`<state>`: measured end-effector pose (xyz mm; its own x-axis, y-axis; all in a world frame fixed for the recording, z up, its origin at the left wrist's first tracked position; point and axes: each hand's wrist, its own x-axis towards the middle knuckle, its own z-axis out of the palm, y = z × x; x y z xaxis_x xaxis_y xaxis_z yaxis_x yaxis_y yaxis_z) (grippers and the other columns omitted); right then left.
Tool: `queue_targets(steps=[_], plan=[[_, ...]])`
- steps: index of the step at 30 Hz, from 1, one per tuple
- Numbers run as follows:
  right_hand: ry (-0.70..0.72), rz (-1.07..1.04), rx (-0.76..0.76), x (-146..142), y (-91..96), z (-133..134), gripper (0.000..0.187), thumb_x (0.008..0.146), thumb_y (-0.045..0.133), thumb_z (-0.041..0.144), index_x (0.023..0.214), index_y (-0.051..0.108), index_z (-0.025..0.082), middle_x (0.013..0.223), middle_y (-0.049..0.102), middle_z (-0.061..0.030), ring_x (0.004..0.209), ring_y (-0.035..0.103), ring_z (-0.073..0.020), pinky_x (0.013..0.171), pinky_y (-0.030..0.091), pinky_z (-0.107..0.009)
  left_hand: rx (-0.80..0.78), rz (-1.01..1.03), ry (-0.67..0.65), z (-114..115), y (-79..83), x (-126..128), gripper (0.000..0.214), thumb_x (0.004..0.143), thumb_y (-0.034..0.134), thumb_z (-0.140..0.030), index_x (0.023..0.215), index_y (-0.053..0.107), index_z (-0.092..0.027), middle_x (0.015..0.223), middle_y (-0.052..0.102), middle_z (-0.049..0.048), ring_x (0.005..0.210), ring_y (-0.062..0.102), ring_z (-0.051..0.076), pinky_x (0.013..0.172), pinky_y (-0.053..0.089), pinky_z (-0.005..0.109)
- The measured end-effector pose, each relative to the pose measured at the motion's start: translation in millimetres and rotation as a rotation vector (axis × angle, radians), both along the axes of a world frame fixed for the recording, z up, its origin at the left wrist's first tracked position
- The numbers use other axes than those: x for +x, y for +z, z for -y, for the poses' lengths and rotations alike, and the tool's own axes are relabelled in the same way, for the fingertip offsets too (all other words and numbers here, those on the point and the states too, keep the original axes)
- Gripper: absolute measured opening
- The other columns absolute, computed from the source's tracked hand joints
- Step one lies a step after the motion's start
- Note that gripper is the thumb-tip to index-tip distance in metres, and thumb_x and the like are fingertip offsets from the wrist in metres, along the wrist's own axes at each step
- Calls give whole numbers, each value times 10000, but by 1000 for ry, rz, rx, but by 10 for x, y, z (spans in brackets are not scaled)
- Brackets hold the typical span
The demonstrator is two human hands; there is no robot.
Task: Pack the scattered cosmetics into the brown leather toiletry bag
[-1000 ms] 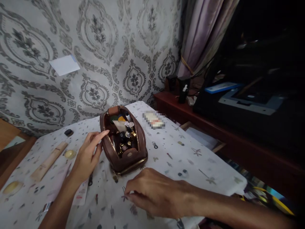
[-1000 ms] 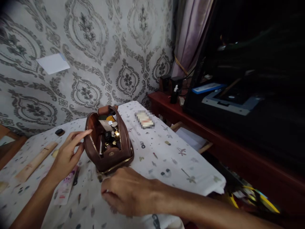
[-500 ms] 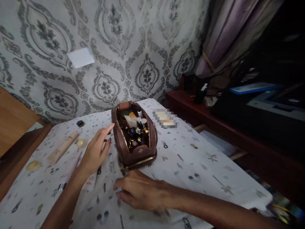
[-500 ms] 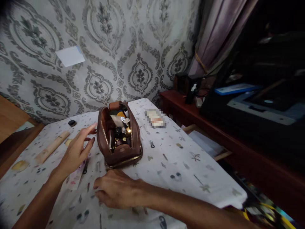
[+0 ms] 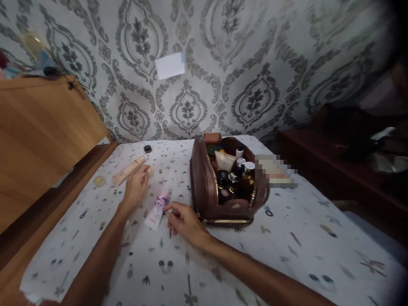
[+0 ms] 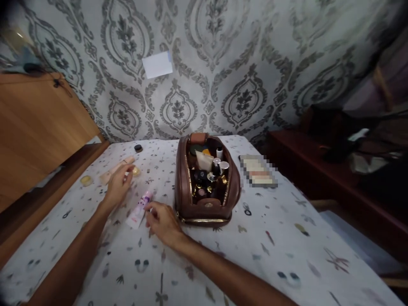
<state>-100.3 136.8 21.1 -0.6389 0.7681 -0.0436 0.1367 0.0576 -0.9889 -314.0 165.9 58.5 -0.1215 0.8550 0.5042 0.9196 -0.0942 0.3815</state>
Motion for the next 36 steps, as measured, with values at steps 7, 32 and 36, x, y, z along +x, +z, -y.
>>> queue_targets(steps=[7,32,36], plan=[[-72,-122,43,-27,-207,30,238,870,480,234,1014,659,169,628,576,30,478,534,-95,478,409,-197,-177,-201,438,-42,-218,-759,458,917,416,-220,1345,485,-73,1312,549,218,1232,488,373,1019,419,529],[-46,-121,71,-6,-259,0,234,878,508,345,968,635,171,629,574,37,492,529,-96,509,405,-218,-376,673,458,42,-208,-986,138,808,614,-296,806,598,-159,660,682,52,570,636,186,501,398,241],[-47,-153,62,-12,-273,1,232,887,531,373,967,627,179,625,565,40,500,524,-99,526,407,-233,-309,1022,347,68,-166,-977,132,817,648,-190,738,556,-137,581,649,45,422,560,104,410,357,185]])
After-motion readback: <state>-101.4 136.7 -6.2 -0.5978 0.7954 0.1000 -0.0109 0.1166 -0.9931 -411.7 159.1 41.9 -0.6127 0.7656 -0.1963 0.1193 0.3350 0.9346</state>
